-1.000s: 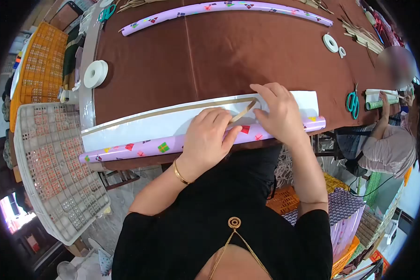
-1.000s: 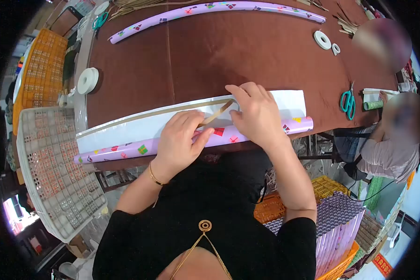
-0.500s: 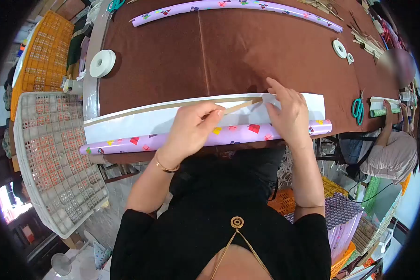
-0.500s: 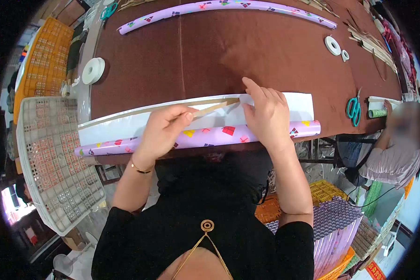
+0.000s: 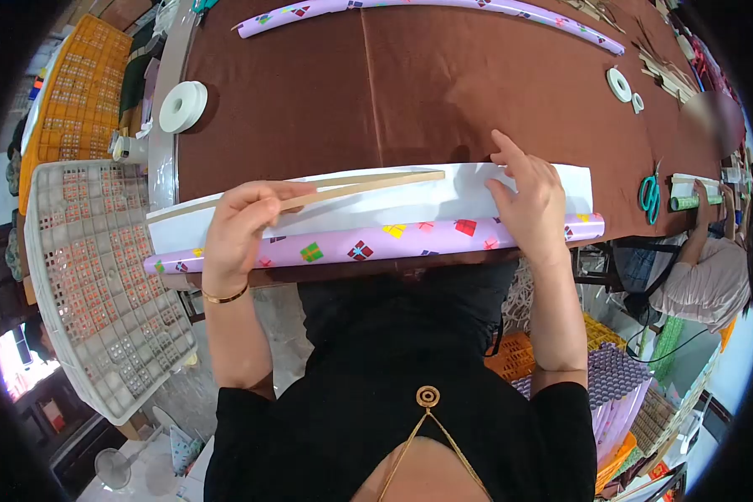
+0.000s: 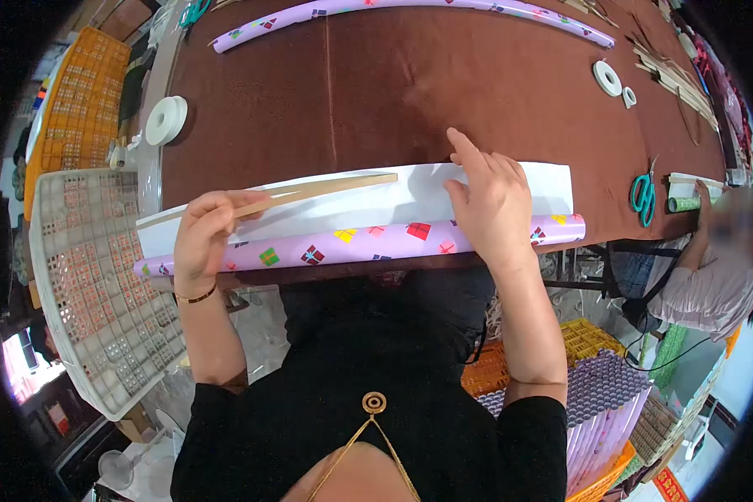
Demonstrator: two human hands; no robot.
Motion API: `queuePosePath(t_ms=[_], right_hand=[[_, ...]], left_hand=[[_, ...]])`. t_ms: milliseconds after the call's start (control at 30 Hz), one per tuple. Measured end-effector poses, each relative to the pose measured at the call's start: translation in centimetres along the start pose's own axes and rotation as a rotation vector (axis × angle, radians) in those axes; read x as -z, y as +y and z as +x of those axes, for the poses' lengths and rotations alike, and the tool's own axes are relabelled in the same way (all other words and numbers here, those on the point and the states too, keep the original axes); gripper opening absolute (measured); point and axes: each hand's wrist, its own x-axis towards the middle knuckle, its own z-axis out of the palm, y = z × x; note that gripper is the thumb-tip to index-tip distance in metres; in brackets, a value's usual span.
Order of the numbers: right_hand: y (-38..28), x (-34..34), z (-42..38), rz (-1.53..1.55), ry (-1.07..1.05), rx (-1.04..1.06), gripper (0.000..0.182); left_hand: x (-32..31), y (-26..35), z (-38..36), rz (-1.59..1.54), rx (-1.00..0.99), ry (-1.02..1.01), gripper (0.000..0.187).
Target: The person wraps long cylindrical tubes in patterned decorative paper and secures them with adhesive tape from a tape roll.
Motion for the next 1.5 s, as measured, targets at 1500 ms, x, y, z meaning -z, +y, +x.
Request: queuePosePath(t_ms=[1500], right_hand=[[-1.2, -0.9, 2.4, 0.022, 0.208, 0.160, 0.019]], left_hand=[[-11.6, -0.2, 3.4, 0.610, -0.448, -0.145, 0.020]])
